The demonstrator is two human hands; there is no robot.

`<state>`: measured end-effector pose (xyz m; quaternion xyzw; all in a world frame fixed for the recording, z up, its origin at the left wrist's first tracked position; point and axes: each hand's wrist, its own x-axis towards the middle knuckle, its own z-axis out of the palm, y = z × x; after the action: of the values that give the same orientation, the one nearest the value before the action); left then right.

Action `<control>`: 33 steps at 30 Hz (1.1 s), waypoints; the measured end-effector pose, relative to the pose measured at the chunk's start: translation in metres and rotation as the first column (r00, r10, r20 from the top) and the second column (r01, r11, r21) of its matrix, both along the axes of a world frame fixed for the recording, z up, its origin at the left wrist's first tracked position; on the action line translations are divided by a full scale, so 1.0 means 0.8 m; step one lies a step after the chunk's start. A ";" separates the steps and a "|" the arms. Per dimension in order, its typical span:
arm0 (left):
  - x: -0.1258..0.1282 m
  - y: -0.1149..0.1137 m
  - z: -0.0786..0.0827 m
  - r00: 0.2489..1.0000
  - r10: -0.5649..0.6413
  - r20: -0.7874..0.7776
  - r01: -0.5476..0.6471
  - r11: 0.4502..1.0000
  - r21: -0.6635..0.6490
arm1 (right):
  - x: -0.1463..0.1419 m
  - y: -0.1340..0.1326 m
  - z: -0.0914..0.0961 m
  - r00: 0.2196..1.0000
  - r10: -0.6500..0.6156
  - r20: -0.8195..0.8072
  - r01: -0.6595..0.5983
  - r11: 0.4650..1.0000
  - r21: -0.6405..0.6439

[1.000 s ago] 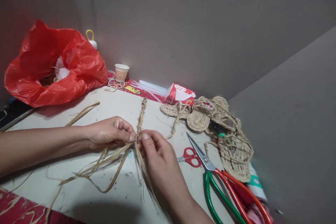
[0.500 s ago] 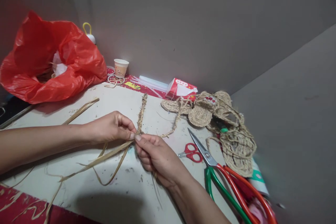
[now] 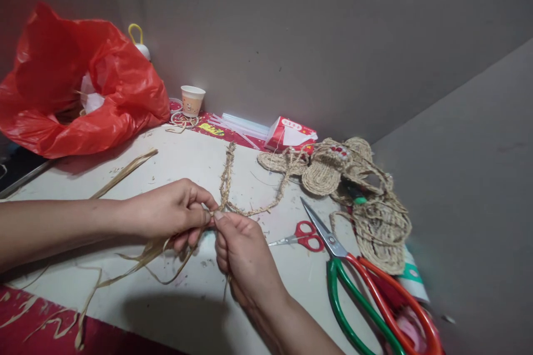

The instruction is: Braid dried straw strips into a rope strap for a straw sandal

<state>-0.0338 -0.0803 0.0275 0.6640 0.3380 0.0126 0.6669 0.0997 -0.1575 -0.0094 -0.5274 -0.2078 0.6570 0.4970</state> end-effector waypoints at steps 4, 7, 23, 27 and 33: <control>0.002 -0.018 -0.016 0.996 0.077 0.037 -0.082 0.983 0.164 | -0.004 -0.004 -0.001 0.998 0.005 -0.060 -0.005 1.000 -0.007; 0.003 -0.031 -0.028 0.990 0.128 0.059 -0.140 0.885 0.444 | -0.007 -0.006 -0.002 0.999 -0.001 -0.045 0.001 1.000 -0.003; 0.004 0.010 -0.013 0.992 0.099 0.076 -0.113 0.972 0.204 | 0.008 0.001 0.004 0.993 0.108 -0.040 -0.106 0.993 0.053; 0.009 0.011 -0.020 0.983 0.168 0.079 -0.160 0.983 -0.094 | 0.013 0.002 0.004 0.983 0.180 -0.020 -0.179 0.982 0.055; 0.008 0.020 -0.017 0.991 0.079 0.109 -0.026 0.909 -0.416 | 0.019 0.004 0.005 0.972 0.235 0.015 -0.236 0.971 0.036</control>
<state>-0.0273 -0.0642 0.0136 0.4965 0.3091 -0.0004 0.8111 0.1151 -0.1539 -0.0057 -0.4932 -0.2837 0.7045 0.4242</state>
